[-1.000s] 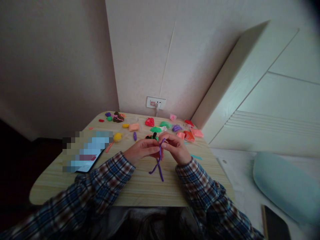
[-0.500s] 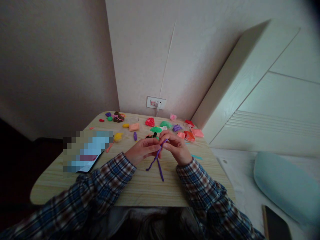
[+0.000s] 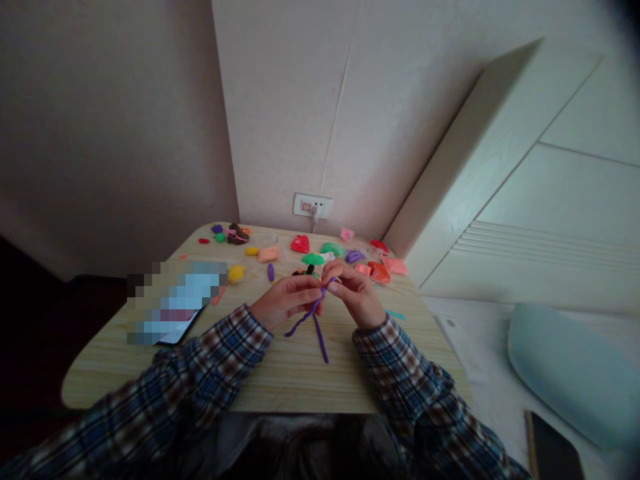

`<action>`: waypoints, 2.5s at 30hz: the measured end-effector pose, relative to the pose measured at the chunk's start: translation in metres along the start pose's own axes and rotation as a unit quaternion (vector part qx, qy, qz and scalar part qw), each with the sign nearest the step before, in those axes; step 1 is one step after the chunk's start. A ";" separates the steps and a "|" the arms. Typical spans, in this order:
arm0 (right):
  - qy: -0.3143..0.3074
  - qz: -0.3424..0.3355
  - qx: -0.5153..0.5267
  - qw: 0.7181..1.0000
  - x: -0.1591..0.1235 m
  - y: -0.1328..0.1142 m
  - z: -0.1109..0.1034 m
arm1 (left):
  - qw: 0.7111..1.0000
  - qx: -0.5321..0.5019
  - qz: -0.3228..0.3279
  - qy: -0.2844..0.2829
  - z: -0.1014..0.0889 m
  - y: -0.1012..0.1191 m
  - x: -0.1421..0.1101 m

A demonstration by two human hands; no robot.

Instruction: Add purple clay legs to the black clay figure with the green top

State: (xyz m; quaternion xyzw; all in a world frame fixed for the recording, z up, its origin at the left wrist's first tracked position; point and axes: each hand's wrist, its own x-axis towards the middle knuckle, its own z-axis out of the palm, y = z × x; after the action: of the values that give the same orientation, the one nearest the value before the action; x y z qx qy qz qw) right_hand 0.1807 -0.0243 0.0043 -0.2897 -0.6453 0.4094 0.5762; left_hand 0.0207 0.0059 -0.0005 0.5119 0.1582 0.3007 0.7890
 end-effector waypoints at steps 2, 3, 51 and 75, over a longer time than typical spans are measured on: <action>0.003 0.004 0.002 1.000 0.000 0.000 0.000 | 1.000 0.000 -0.001 -0.001 0.000 0.000 0.000; 0.002 0.005 0.002 1.000 0.000 -0.001 0.000 | 1.000 0.002 -0.001 0.001 0.000 0.000 0.000; 0.088 0.051 0.025 0.995 0.002 -0.001 -0.005 | 0.990 0.131 -0.052 0.000 -0.004 0.011 -0.006; 0.082 0.098 -0.043 0.991 0.006 0.009 -0.010 | 0.952 0.230 -0.169 0.113 -0.014 -0.008 -0.017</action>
State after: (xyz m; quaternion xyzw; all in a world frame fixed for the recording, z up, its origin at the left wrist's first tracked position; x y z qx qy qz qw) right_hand 0.1888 -0.0125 -0.0007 -0.4089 -0.5813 0.4102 0.5714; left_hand 0.0020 0.0024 -0.0153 0.6077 0.3952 0.1749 0.6662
